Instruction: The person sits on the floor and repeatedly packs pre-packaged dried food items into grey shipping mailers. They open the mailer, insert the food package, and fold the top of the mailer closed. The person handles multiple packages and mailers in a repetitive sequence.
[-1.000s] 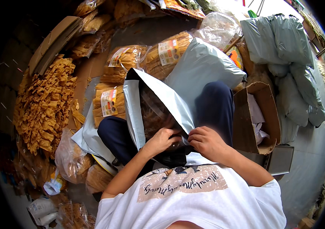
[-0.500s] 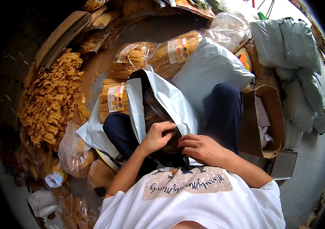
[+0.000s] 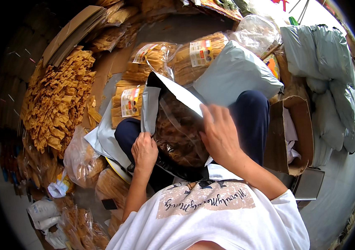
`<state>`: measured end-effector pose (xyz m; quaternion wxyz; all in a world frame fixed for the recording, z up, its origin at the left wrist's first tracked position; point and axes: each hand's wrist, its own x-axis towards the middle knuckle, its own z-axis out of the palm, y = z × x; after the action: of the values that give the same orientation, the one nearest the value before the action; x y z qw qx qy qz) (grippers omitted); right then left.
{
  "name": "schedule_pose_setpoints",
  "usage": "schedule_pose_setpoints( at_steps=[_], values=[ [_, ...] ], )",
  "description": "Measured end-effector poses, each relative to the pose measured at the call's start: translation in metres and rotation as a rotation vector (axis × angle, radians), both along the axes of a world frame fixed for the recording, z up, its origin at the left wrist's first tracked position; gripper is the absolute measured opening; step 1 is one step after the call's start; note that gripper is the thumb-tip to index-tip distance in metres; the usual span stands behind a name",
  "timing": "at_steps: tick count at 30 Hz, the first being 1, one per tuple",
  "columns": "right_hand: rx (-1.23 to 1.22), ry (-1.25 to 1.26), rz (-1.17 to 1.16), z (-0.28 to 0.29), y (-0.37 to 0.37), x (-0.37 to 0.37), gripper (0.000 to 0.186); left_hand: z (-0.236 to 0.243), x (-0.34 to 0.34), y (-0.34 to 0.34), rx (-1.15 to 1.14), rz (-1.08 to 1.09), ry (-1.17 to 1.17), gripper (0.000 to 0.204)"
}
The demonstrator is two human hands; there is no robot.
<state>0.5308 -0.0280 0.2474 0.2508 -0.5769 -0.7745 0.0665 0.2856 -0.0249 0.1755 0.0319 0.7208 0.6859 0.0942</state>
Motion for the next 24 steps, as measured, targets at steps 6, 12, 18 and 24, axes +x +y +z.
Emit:
schedule_pose_setpoints(
  at_steps=[6,12,18,24],
  values=[
    [-0.09,0.105,0.053,-0.046,0.021,0.019,0.02,0.019,-0.016,0.012,0.023,0.087,-0.795,0.009],
    [-0.345,1.134,-0.043,-0.069,0.032,-0.006,0.02,0.022,0.003,0.045,0.11,0.059,-1.71,0.008],
    [-0.45,1.115,0.083,-0.081,0.03,-0.004,0.032,0.016,-0.004,0.051,-0.002,0.218,-1.56,0.007],
    [-0.303,1.186,-0.089,-0.124,0.057,0.014,0.051,0.028,-0.026,0.029,0.053,0.094,-0.984,0.038]
  ],
)
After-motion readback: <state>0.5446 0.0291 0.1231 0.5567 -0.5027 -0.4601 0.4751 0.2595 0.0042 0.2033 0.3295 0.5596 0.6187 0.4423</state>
